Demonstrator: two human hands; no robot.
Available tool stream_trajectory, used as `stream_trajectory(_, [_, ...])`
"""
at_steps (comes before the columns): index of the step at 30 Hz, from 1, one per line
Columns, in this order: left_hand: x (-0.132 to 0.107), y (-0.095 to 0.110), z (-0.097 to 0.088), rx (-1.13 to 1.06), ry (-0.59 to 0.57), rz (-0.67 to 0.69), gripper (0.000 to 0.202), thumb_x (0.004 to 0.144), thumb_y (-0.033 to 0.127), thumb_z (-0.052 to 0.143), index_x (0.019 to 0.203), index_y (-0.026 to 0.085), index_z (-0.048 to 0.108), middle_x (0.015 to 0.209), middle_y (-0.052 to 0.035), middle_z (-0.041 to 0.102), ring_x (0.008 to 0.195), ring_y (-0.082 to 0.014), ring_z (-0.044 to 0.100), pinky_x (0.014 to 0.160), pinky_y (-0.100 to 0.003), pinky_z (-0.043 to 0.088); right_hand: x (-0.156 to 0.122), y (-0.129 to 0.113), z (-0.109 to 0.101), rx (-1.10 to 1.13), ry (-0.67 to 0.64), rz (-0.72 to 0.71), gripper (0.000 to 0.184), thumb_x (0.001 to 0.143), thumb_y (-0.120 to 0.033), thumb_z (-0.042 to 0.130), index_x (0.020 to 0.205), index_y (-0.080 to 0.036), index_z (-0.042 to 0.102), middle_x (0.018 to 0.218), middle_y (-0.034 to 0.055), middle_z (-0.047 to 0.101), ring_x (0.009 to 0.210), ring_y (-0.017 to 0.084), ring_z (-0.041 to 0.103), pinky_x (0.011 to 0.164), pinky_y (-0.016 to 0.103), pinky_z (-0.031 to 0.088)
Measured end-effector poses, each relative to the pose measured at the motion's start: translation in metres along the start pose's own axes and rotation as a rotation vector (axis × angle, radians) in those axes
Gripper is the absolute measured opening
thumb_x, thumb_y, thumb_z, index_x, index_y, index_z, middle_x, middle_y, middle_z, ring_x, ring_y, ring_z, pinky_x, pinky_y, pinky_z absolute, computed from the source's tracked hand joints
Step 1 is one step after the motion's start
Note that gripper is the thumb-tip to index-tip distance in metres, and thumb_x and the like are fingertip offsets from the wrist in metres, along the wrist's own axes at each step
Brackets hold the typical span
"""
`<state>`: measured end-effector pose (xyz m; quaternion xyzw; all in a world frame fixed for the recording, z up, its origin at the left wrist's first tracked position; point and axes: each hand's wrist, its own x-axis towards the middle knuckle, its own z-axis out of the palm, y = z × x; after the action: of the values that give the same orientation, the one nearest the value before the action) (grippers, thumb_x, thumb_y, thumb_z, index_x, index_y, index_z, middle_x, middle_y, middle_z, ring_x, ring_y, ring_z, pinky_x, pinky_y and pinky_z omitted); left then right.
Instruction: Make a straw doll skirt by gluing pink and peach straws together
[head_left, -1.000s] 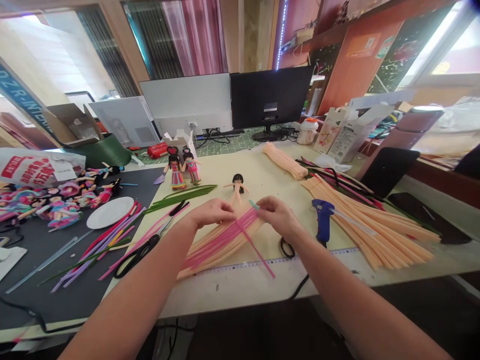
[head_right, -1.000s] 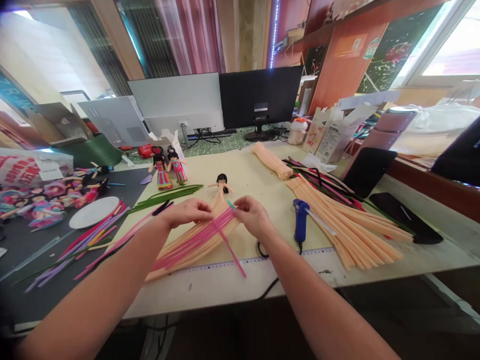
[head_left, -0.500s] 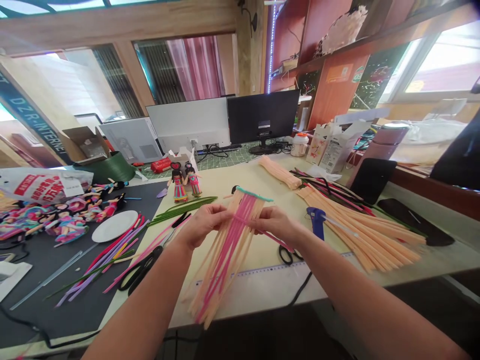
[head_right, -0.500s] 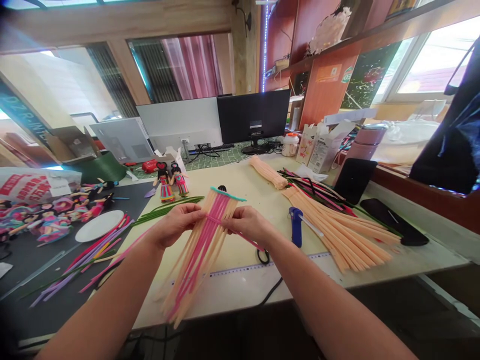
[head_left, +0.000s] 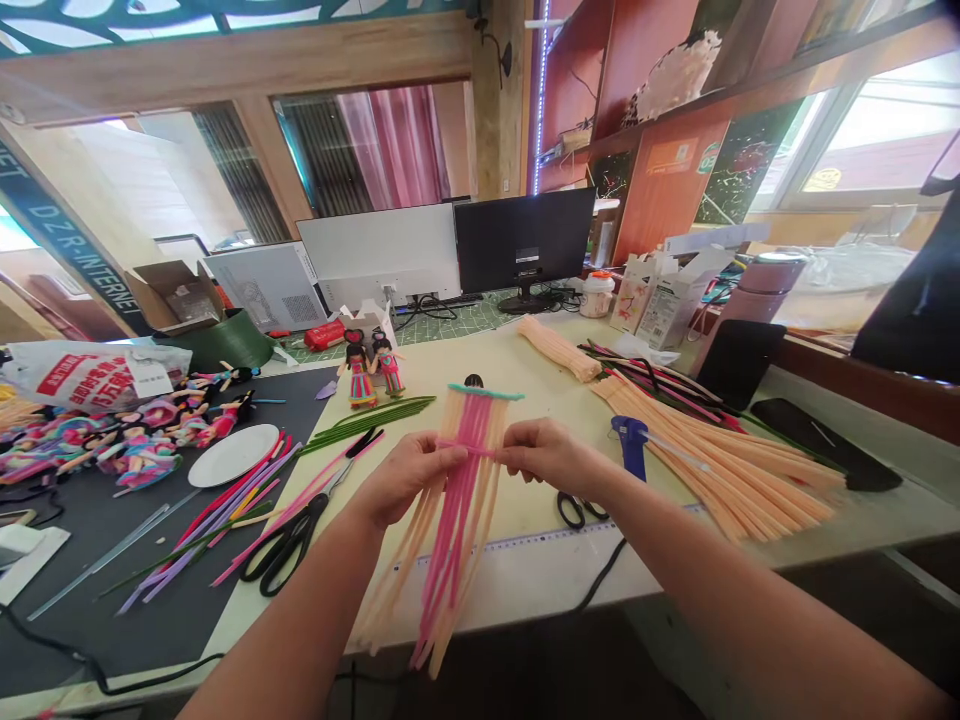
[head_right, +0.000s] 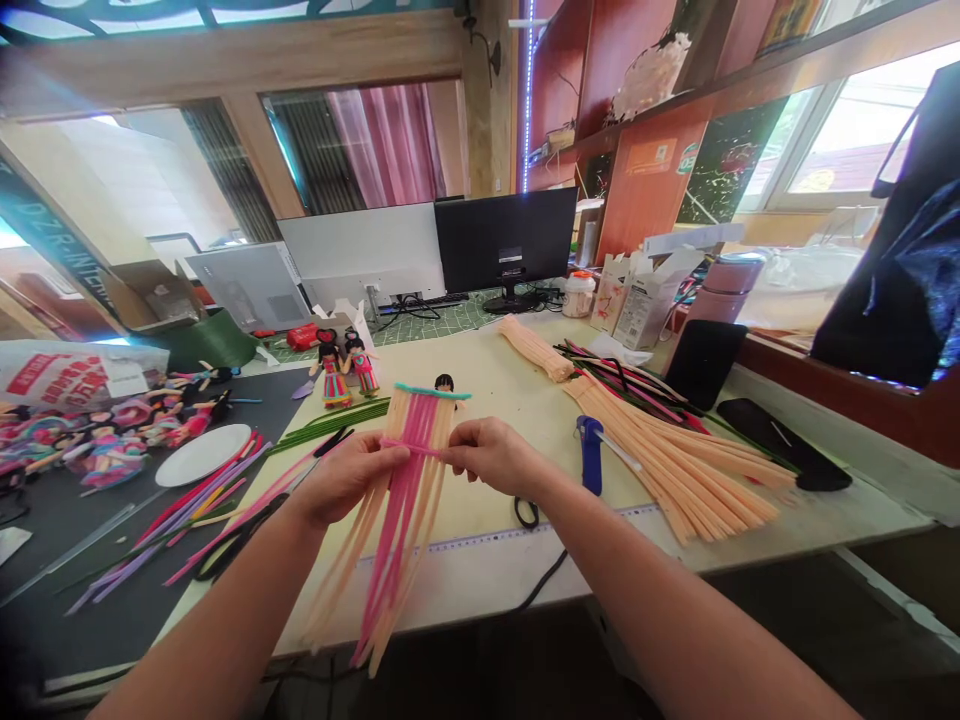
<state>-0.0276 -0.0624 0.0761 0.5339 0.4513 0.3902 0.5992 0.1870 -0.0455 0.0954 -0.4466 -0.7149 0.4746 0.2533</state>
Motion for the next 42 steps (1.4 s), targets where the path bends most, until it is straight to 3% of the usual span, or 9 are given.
stream_trajectory(6, [0.002,-0.002,0.006,-0.074,0.050,-0.043,0.035,0.065,0.041,0.079,0.081,0.012,0.068,0.073,-0.0040,0.066,0.061,-0.0131,0.058,0.059,-0.025,0.043,0.000,0.001,0.002,0.020,-0.030,-0.018,0.018,0.074,-0.031,0.063,0.064,-0.018,0.056,0.057,-0.0045,0.051,0.052,0.008,0.047,0.048,0.021,0.036])
stream_trajectory(12, [0.003,-0.005,0.005,-0.062,-0.031,-0.076,0.033,0.066,0.038,0.079,0.084,0.011,0.070,0.079,-0.0061,0.069,0.067,-0.0152,0.062,0.063,-0.026,0.047,0.002,0.016,0.003,0.030,-0.003,-0.026,0.019,0.074,-0.032,0.063,0.064,-0.017,0.057,0.055,-0.0047,0.048,0.053,0.009,0.044,0.049,0.022,0.034])
stream_trajectory(18, [0.013,0.006,-0.003,-0.107,0.055,0.073,0.035,0.071,0.045,0.074,0.084,0.012,0.070,0.075,-0.0026,0.066,0.063,-0.0099,0.056,0.063,-0.021,0.044,0.001,0.024,0.004,0.058,-0.053,-0.011,0.023,0.073,-0.034,0.065,0.061,-0.017,0.054,0.056,-0.0046,0.047,0.053,0.008,0.039,0.048,0.023,0.031])
stream_trajectory(22, [0.019,0.011,-0.004,-0.099,0.092,0.087,0.036,0.067,0.044,0.078,0.079,0.011,0.070,0.071,-0.0018,0.064,0.060,-0.0093,0.054,0.061,-0.022,0.043,0.001,0.028,0.008,0.082,-0.102,-0.010,0.025,0.072,-0.035,0.066,0.061,-0.017,0.054,0.057,-0.0044,0.047,0.054,0.009,0.039,0.050,0.024,0.031])
stream_trajectory(27, [0.018,0.005,-0.003,-0.067,0.077,0.086,0.036,0.073,0.046,0.072,0.072,0.011,0.066,0.060,0.0025,0.055,0.052,-0.0058,0.044,0.053,-0.018,0.035,0.002,0.034,0.009,0.125,-0.135,0.013,0.025,0.073,-0.037,0.067,0.064,-0.016,0.056,0.058,-0.0042,0.049,0.054,0.009,0.042,0.049,0.023,0.033])
stream_trajectory(30, [0.018,0.001,-0.005,-0.058,0.100,0.097,0.036,0.074,0.047,0.070,0.075,0.011,0.066,0.063,0.0016,0.055,0.055,-0.0073,0.046,0.055,-0.020,0.036,0.004,0.034,-0.001,0.152,-0.004,0.009,0.026,0.072,-0.037,0.069,0.085,-0.016,0.062,0.070,-0.0021,0.056,0.058,0.010,0.047,0.052,0.023,0.037])
stream_trajectory(33, [0.020,0.001,-0.003,-0.016,0.064,0.093,0.037,0.075,0.048,0.069,0.075,0.011,0.066,0.065,0.0003,0.056,0.058,-0.0091,0.047,0.057,-0.021,0.037,0.008,0.026,-0.014,0.107,0.145,-0.122,0.036,0.079,-0.043,0.061,0.105,-0.018,0.064,0.093,0.0035,0.064,0.077,0.014,0.055,0.067,0.027,0.043])
stream_trajectory(37, [0.021,0.004,0.009,0.111,-0.015,0.125,0.040,0.078,0.050,0.064,0.073,0.011,0.065,0.061,0.0019,0.051,0.056,-0.0082,0.042,0.055,-0.021,0.033,0.012,0.011,-0.015,-0.070,0.126,-0.236,0.024,0.081,-0.038,0.059,0.081,-0.017,0.070,0.076,0.0012,0.062,0.072,0.014,0.053,0.066,0.027,0.040])
stream_trajectory(42, [0.012,0.002,0.023,0.227,-0.072,0.078,0.042,0.081,0.054,0.058,0.076,0.012,0.062,0.064,0.0021,0.050,0.058,-0.0098,0.042,0.054,-0.022,0.030,0.016,0.012,0.000,-0.018,0.287,-0.214,0.019,0.077,-0.031,0.061,0.068,-0.016,0.067,0.069,-0.0004,0.056,0.067,0.013,0.050,0.062,0.026,0.037])
